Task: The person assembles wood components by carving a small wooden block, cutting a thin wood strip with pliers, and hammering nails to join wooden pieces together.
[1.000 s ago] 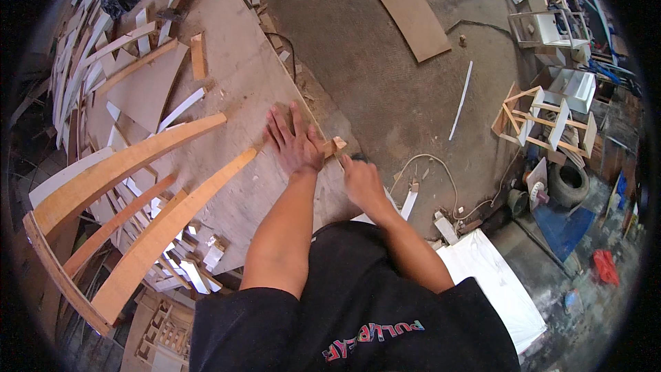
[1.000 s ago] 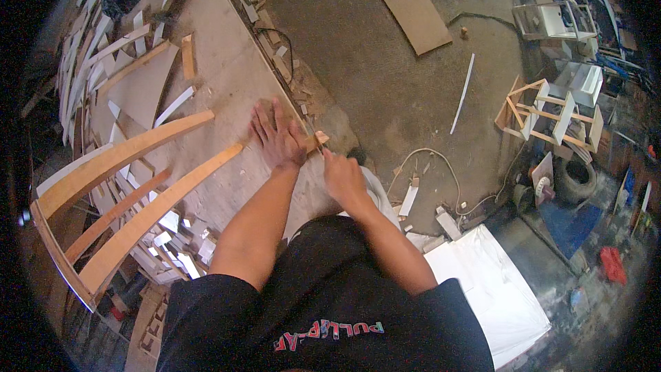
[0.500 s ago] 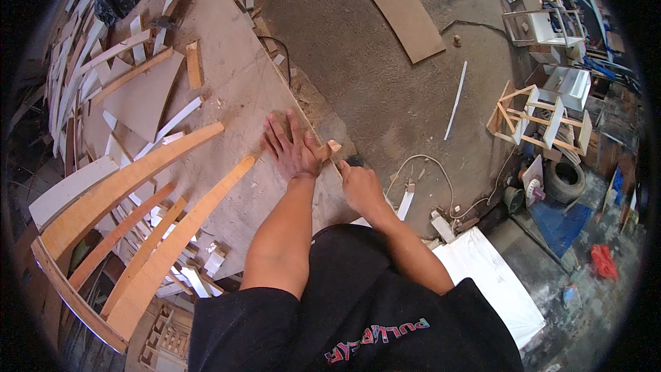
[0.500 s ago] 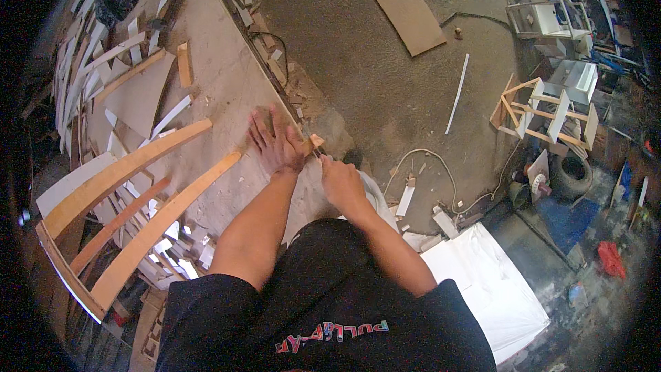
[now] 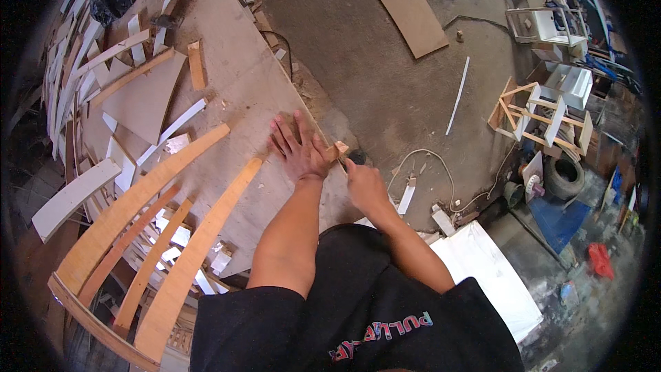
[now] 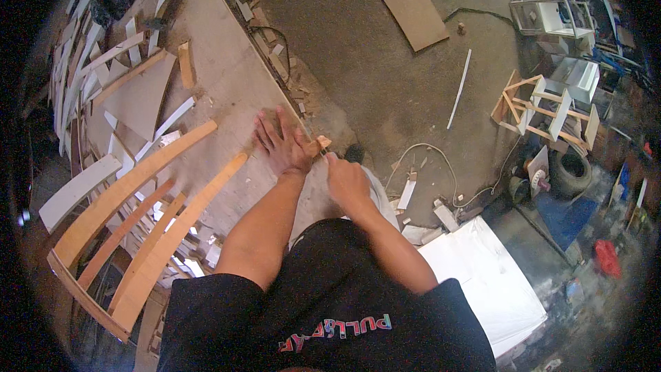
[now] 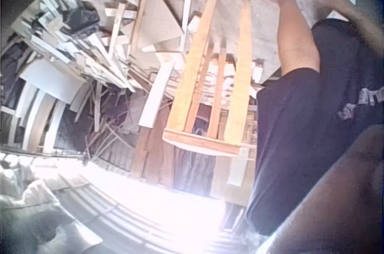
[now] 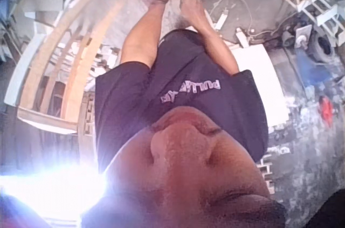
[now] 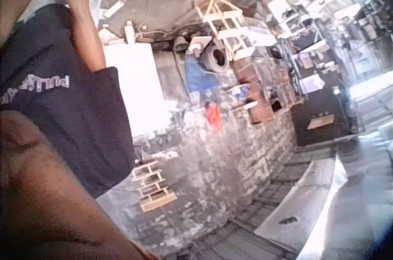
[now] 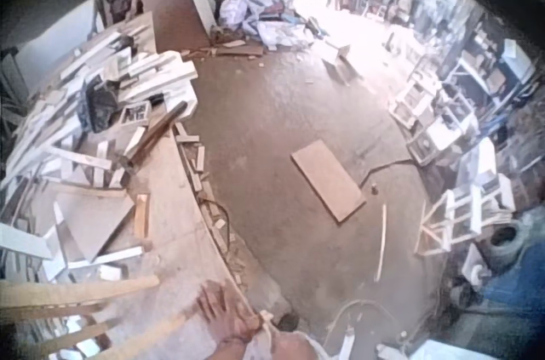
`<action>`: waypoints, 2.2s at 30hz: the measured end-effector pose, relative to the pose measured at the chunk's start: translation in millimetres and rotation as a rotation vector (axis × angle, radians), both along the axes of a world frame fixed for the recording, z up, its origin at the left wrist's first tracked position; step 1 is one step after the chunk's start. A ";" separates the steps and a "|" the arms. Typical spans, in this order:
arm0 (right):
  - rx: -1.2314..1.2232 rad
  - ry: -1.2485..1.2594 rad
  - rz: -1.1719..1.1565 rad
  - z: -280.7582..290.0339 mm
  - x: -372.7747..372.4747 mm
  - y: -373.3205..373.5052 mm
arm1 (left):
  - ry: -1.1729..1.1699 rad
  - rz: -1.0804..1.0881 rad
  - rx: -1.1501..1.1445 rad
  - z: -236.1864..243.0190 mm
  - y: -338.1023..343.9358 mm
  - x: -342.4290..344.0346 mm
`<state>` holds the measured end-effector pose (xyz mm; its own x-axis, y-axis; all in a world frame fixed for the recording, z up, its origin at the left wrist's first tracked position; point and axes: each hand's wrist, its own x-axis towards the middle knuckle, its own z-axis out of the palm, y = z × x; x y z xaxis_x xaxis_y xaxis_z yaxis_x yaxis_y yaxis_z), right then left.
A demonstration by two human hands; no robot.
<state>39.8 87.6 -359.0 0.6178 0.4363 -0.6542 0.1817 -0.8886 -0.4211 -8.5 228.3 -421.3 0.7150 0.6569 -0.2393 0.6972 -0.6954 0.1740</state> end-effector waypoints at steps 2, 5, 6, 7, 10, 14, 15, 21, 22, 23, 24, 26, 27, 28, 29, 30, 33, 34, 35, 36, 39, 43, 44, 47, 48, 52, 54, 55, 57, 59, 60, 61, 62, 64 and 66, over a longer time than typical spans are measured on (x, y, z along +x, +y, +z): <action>-0.017 0.024 -0.009 -7.2 -1.4 -2.4 | 0.018 0.000 -0.006 2.7 -3.8 -2.4; 0.089 -0.057 0.016 -22.7 5.6 16.0 | 0.025 -0.005 0.001 3.6 -1.1 2.2; 0.107 -0.057 0.007 -14.5 1.3 7.5 | 0.051 0.001 0.007 1.5 -3.8 1.0; 0.083 -0.035 -0.018 -11.0 0.5 4.9 | 0.079 0.006 0.012 1.8 -4.6 1.8; -0.077 0.077 -0.139 -0.6 -2.7 1.7 | 0.040 -0.015 -0.011 3.7 -3.0 5.3; -0.047 0.035 -0.081 -14.7 2.2 9.4 | 0.097 0.013 -0.022 7.3 -4.6 0.5; -0.058 0.043 -0.067 -14.8 -2.5 -0.5 | 0.094 0.011 -0.027 8.7 -5.7 0.6; 0.086 -0.120 0.077 -5.2 5.0 6.3 | 0.058 0.008 -0.011 8.1 -8.1 0.1; 0.075 -0.105 0.065 -2.0 1.4 3.9 | 0.031 0.013 0.014 3.9 -5.3 1.3; 0.055 -0.085 0.044 0.4 -3.3 0.5 | 0.033 -0.002 0.019 2.8 -4.0 0.7; 0.039 -0.083 0.007 -8.1 -6.1 -3.2 | 0.035 -0.017 0.024 1.9 -2.6 0.6; -0.005 -0.075 -0.049 -15.2 -9.8 -11.6 | 0.038 -0.023 0.019 2.8 -6.1 -3.1; -0.020 -0.043 -0.062 -18.2 -14.5 -14.2 | 0.035 -0.022 0.017 3.6 -5.4 -5.2; -0.030 -0.023 -0.071 -1.6 -2.5 -2.0 | 0.020 -0.017 0.019 1.0 -4.7 -0.5; -0.044 0.006 -0.075 10.6 2.4 3.5 | 0.020 -0.013 0.022 1.3 -5.8 -1.2; -0.048 0.021 -0.073 9.7 0.1 -2.0 | 0.019 -0.009 0.026 1.1 -7.0 -1.8; 0.027 -0.012 -0.051 -7.9 -6.1 -4.9 | -0.012 -0.023 0.035 2.0 -1.0 1.8; 0.090 -0.069 -0.009 -15.2 -1.0 1.7 | -0.022 -0.024 0.025 4.0 -4.4 -0.4; 0.153 -0.126 0.034 -18.0 0.4 3.6 | -0.020 -0.016 0.018 4.9 -8.3 -2.4; 0.117 -0.107 0.040 -11.7 -6.5 -4.6 | -0.017 -0.009 0.012 6.0 -12.5 -3.9; 0.053 -0.052 0.017 -6.5 -13.1 -9.3 | -0.023 -0.017 0.042 2.3 -0.3 1.2; 0.034 0.002 -0.008 -14.8 -1.3 2.4 | -0.008 -0.018 0.059 3.4 -4.2 -1.9; 0.058 -0.011 -0.004 -14.5 3.5 9.6 | 0.006 -0.013 0.045 5.1 -4.3 -1.3; 0.005 -0.022 -0.038 -29.9 -36.6 -42.8 | 0.017 0.005 0.017 7.6 -4.1 0.2; 0.017 -0.073 0.017 -19.3 -40.4 -60.1 | -0.002 -0.007 0.017 2.8 -2.0 0.0; 0.084 -0.171 0.100 10.6 -54.4 -142.3 | -0.031 0.019 -0.001 3.6 -6.3 -4.6; 0.068 -0.198 -0.026 12.2 -44.7 -166.8 | -0.070 0.006 0.041 -4.7 -4.7 -4.6; 0.018 -0.205 -0.126 19.8 -38.7 -173.5 | -0.085 -0.001 0.055 -8.5 -5.9 -7.4; -0.003 -0.212 -0.265 32.8 -25.5 -174.6 | -0.173 -0.005 0.081 -7.3 -6.6 -8.2; 0.041 -0.243 -0.339 47.9 -9.4 -166.4 | -0.261 -0.003 0.077 -5.2 -4.1 -6.8; 0.124 -0.297 -0.355 50.8 -7.1 -162.5 | -0.293 -0.001 0.060 -6.3 -3.5 -6.9; 0.147 -0.290 -0.371 54.0 -6.0 -157.3 | -0.323 0.002 0.049 -8.0 -1.8 -9.9; 0.174 -0.276 -0.391 58.2 -5.4 -149.7 | -0.376 -0.011 0.048 -10.5 0.3 -16.4; 0.225 -0.261 -0.412 68.5 -4.1 -134.2 | -0.495 -0.035 0.053 -9.7 3.5 -23.4; 0.242 -0.246 -0.436 78.1 -11.3 -130.1 | -0.513 -0.119 0.010 11.5 -3.5 -35.4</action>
